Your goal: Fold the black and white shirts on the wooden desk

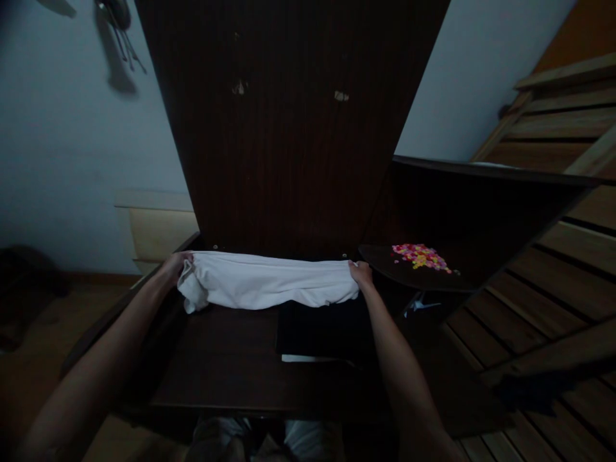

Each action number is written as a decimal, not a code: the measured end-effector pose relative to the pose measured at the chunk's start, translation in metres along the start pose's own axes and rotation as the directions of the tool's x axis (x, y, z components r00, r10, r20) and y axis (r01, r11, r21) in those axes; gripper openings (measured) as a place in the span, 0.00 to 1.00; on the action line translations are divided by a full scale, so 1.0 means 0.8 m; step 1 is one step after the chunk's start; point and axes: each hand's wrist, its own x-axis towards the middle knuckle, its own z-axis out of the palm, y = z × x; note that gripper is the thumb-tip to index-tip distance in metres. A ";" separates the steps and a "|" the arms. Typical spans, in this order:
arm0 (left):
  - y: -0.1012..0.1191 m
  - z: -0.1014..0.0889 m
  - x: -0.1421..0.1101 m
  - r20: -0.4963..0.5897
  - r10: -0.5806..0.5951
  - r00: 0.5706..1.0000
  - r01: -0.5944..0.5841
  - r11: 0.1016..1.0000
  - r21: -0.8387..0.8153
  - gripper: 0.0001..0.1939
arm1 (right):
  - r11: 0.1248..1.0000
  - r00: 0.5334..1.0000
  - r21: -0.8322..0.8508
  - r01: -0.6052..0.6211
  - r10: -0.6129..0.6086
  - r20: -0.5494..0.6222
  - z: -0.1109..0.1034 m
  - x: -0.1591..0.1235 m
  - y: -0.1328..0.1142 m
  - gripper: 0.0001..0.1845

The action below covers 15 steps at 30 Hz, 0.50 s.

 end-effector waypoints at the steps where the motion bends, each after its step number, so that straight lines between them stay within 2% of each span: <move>1: 0.000 0.001 0.001 -0.013 0.027 1.000 -0.027 0.999 0.021 0.15 | 1.000 1.000 0.017 -0.013 0.013 -0.002 0.002 0.000 0.002 0.14; 4: -0.006 0.006 -0.001 -0.054 0.152 0.987 -0.147 0.985 0.087 0.21 | 0.996 0.999 0.083 -0.041 0.041 0.002 0.007 -0.003 0.007 0.14; 6: -0.012 0.012 -0.004 -0.073 0.184 0.980 -0.178 0.981 0.082 0.24 | 0.988 0.999 0.145 -0.045 0.042 0.021 0.009 -0.005 0.009 0.14; 9: -0.021 0.020 -0.008 -0.091 0.109 0.990 -0.111 0.994 -0.015 0.22 | 0.969 0.996 0.244 -0.043 0.024 0.081 0.008 -0.008 0.014 0.15; 11: -0.025 0.023 -0.009 -0.054 0.049 0.997 -0.054 0.994 -0.095 0.18 | 0.942 0.988 0.332 -0.059 0.007 0.156 0.004 -0.011 0.017 0.15; 15: -0.028 0.026 -0.013 0.074 -0.070 0.995 0.084 0.974 -0.209 0.20 | 0.798 0.920 0.544 -0.259 0.032 0.391 -0.005 -0.017 0.026 0.09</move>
